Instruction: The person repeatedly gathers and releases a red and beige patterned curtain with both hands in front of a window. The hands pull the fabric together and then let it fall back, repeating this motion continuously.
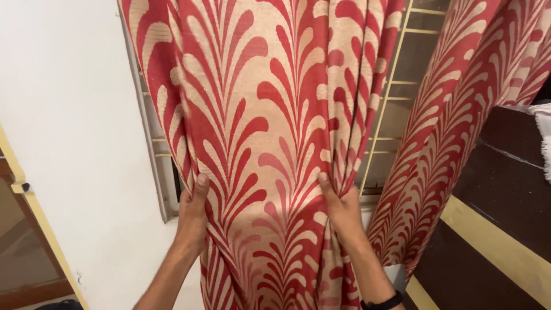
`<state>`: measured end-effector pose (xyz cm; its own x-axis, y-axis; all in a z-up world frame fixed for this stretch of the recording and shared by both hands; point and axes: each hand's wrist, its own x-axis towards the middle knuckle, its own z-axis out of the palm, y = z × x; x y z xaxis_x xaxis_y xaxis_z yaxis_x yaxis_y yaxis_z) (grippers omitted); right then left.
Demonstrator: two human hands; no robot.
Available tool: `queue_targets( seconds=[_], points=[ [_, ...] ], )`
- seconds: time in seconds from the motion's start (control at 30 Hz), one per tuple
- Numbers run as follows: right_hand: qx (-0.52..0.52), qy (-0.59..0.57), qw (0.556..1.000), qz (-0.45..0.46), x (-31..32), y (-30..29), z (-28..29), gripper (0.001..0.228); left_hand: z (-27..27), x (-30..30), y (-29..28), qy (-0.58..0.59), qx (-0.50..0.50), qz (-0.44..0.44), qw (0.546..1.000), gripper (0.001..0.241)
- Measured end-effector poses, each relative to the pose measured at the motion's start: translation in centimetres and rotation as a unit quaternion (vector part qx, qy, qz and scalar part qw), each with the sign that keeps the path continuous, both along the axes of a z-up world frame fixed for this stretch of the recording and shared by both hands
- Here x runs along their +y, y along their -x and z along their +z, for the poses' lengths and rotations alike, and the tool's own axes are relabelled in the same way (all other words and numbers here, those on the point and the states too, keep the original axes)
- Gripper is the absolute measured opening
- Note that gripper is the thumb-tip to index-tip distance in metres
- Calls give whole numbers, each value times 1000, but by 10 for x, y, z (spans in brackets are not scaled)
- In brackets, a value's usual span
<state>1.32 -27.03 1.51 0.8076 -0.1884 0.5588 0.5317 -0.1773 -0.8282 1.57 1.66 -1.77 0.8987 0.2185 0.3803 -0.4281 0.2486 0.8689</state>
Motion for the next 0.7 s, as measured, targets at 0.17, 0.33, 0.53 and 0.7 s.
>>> queue_targets(
  seconds=[0.17, 0.33, 0.53, 0.7],
  points=[
    [-7, -11, 1000, 3, -3, -17, -18, 47, 26, -19, 23, -65, -33, 23, 997, 64],
    [53, -9, 999, 3, 25, -17, -28, 50, 5, -29, 3, -80, -53, 37, 995, 51],
    [-84, -47, 989, 113, 42, 19, -7, 48, -8, -12, -6, 1, -110, 57, 992, 40],
    [-14, -33, 997, 66, 19, -3, -36, 60, 12, -8, 17, 97, -82, 21, 992, 27]
  ],
)
